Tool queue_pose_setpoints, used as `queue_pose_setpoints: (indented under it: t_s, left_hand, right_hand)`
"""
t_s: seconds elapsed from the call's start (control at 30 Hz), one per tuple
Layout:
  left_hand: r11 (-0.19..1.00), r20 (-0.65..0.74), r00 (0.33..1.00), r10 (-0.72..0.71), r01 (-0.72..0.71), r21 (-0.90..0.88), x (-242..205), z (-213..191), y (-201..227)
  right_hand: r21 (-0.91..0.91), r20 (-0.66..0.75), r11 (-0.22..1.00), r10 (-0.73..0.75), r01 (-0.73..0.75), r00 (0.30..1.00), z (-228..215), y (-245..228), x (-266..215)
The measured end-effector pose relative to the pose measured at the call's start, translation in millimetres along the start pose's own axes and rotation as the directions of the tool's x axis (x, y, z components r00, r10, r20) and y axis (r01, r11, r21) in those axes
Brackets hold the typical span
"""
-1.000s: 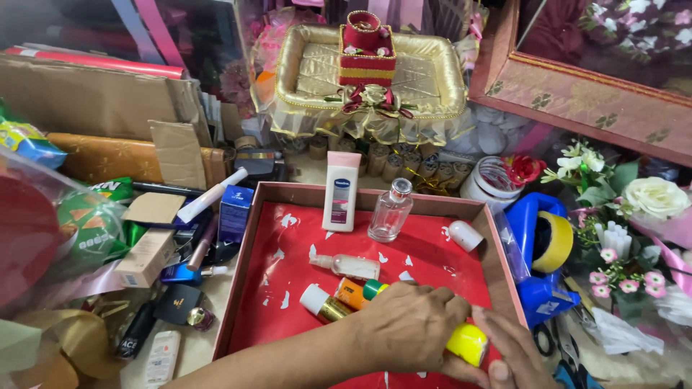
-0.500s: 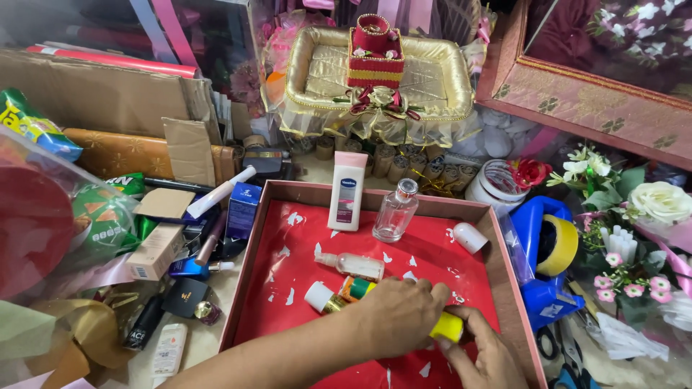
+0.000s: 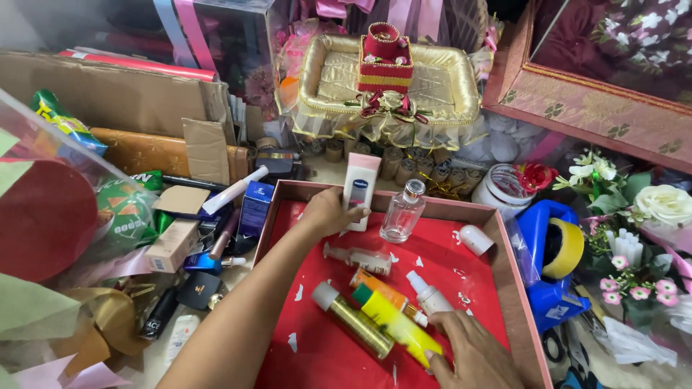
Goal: Securing various cosmetic items like perfume bottles and lotion tubes into a red-lined gift box using a hot glue gun.
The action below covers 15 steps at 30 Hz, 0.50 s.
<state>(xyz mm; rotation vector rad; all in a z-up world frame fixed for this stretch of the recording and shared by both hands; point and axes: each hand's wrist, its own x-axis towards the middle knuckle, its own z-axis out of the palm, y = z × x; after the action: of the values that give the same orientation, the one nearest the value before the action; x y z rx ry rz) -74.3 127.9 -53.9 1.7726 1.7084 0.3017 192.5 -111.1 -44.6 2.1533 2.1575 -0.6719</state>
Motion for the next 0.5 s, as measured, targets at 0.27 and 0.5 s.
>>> queue_pose_setpoints:
  t_s: [0.27,0.5]
  left_hand:
    - [0.991,0.0,0.991,0.132,-0.132,-0.024,1.2,-5.7,-4.3]
    - [0.851,0.062,0.998,0.023,0.013,-0.525,-5.5,-13.8,-11.8]
  right_hand:
    - [-0.185,0.281,0.972,-0.087,0.143,0.956,-30.6,-14.5,2.1]
    - [-0.248,0.086,0.905,-0.334,0.345,0.939,-59.4,-58.6,27.0]
